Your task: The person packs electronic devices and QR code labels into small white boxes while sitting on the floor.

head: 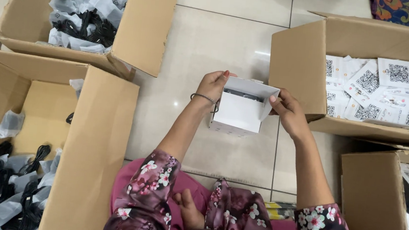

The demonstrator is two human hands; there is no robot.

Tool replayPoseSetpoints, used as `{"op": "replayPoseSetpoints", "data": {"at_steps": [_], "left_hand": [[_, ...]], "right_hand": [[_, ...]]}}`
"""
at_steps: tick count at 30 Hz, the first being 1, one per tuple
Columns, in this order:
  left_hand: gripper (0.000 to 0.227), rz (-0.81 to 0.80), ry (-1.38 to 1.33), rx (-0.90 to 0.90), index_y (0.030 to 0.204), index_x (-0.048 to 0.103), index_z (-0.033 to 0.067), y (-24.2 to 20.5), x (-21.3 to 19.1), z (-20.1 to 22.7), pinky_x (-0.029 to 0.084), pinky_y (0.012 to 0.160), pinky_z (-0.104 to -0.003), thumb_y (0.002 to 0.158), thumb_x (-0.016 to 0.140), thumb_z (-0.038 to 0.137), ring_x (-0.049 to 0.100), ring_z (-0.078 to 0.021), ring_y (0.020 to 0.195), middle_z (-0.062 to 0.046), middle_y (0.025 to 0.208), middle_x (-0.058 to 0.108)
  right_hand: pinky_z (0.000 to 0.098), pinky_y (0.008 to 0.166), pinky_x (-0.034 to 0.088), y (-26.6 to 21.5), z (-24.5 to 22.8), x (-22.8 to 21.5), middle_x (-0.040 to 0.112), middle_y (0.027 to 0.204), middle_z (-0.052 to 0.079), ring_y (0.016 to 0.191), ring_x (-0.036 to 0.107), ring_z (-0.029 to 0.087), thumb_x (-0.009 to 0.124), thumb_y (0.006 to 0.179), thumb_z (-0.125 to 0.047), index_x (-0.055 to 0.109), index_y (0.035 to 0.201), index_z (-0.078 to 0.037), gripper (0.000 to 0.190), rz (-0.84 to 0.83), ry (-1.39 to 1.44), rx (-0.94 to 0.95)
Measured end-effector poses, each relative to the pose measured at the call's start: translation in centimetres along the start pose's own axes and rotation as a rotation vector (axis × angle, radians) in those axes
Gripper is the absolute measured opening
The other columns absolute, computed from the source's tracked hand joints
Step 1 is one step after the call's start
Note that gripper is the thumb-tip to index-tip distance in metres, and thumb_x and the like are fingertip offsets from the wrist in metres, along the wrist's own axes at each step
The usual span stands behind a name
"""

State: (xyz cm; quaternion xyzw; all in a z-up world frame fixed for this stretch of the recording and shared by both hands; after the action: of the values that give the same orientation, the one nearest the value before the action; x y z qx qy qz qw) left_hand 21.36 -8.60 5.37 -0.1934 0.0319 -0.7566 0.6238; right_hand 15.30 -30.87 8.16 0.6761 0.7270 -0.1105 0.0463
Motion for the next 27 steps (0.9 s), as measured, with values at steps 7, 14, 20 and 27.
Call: {"op": "replayPoseSetpoints", "data": {"at_steps": [7,14,20,27], "left_hand": [[0.039,-0.015,0.348,0.177,0.11,0.073,0.0025,-0.4,0.0,2.0,0.054,0.079,-0.03,0.109,0.046,0.03,0.065,-0.0136,0.082,-0.007,0.091,0.073],[0.036,0.02,0.373,0.293,0.112,0.074,0.0048,-3.6,-0.9,1.2,0.054,0.082,-0.03,0.108,0.047,0.029,0.064,-0.0139,0.084,-0.005,0.09,0.072],[0.036,-0.166,0.298,0.449,0.118,0.073,0.004,-4.0,-0.5,0.4,0.049,0.097,-0.03,0.11,0.051,0.032,0.064,-0.0126,0.11,-0.003,0.115,0.073],[0.036,-0.017,0.282,0.251,0.114,0.074,0.0062,-2.5,-0.6,0.7,0.055,0.085,-0.027,0.107,0.05,0.032,0.068,-0.0121,0.091,-0.003,0.099,0.076]], "right_hand": [[0.0299,0.081,0.055,0.1,-1.1,-0.2,0.067,0.097,0.002,0.088,0.064,0.011,0.056,0.104,-0.025,0.062,0.12,-0.003,0.028,-0.045,-0.031,0.022],[0.0309,0.08,0.05,-2.4,-0.9,0.1,0.065,0.095,0.006,0.086,0.058,0.016,0.061,0.103,-0.021,0.063,0.132,-0.008,0.032,0.043,-0.254,-0.04],[0.0341,0.083,0.052,-2.8,-3.7,0.6,0.067,0.104,0.007,0.087,0.062,0.018,0.064,0.099,-0.017,0.065,0.131,-0.008,0.033,0.014,-0.332,-0.167],[0.0357,0.069,0.054,0.6,-5.7,-1.3,0.071,0.09,0.006,0.072,0.061,0.02,0.055,0.108,-0.023,0.071,0.113,-0.002,0.028,0.185,-0.28,-0.055]]}}
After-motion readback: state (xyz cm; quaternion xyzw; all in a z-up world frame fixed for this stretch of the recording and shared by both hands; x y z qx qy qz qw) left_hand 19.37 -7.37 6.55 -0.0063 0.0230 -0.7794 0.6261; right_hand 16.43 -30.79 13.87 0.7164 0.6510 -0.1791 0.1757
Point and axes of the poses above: each hand's wrist, its own y-axis towards the middle knuckle, its own x-axis out of the palm, z = x × y, the point moved 10 cm from there along y, towards the middle knuckle
